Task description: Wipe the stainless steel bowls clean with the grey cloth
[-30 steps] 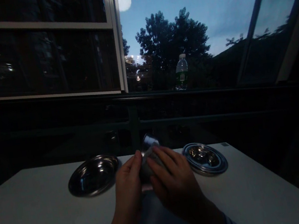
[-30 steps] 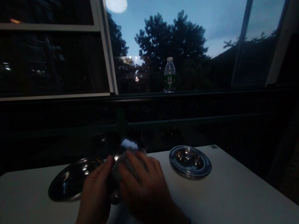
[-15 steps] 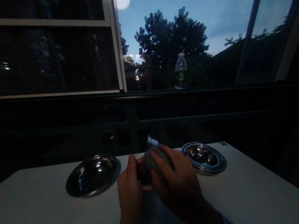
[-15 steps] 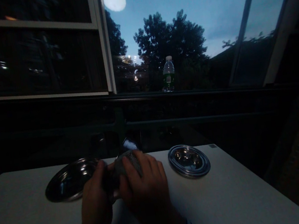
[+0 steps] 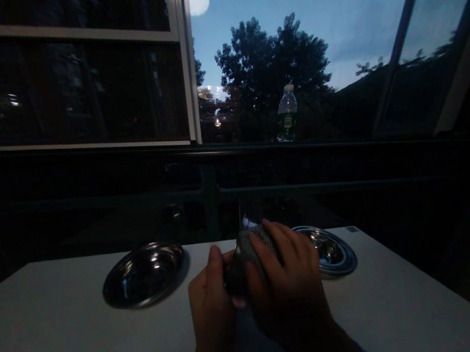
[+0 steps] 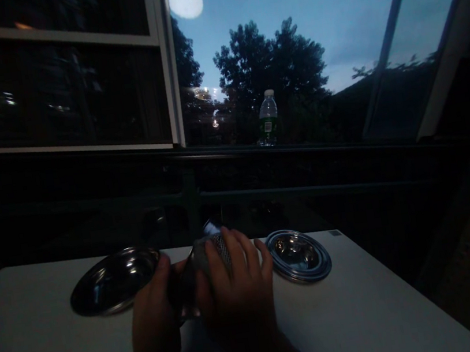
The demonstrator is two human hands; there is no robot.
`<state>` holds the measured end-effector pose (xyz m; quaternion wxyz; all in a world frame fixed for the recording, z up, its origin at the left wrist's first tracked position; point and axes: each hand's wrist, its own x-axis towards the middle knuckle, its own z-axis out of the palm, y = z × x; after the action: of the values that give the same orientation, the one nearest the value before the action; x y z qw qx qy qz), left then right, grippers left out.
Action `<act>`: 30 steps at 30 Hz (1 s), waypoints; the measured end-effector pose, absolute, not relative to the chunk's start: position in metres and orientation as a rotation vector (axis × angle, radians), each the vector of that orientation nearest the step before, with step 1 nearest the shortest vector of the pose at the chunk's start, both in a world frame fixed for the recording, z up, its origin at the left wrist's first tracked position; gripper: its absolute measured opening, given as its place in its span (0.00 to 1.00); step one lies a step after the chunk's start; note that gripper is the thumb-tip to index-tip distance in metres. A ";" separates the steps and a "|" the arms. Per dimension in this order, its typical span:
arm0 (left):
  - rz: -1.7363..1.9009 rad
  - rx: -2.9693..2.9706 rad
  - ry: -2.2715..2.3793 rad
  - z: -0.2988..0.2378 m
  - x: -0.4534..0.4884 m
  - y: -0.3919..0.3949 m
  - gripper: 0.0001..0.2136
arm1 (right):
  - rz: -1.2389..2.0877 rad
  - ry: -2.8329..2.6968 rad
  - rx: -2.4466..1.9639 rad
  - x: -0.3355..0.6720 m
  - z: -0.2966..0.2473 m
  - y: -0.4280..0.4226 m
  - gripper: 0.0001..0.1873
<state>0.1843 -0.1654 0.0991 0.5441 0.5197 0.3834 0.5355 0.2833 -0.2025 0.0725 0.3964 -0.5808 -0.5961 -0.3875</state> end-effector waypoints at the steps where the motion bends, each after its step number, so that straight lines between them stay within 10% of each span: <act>1: 1.302 1.236 0.911 0.100 0.184 -0.166 0.18 | -1.024 -1.540 -1.413 0.281 0.070 -0.203 0.15; 30: 1.335 1.074 0.864 0.090 0.182 -0.155 0.13 | -0.954 -1.685 -1.253 0.293 0.058 -0.197 0.18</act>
<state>0.1825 -0.1550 0.0905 0.5740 0.4585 0.3685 0.5696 0.2933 -0.1966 0.0577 0.4056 -0.4966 -0.6679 -0.3780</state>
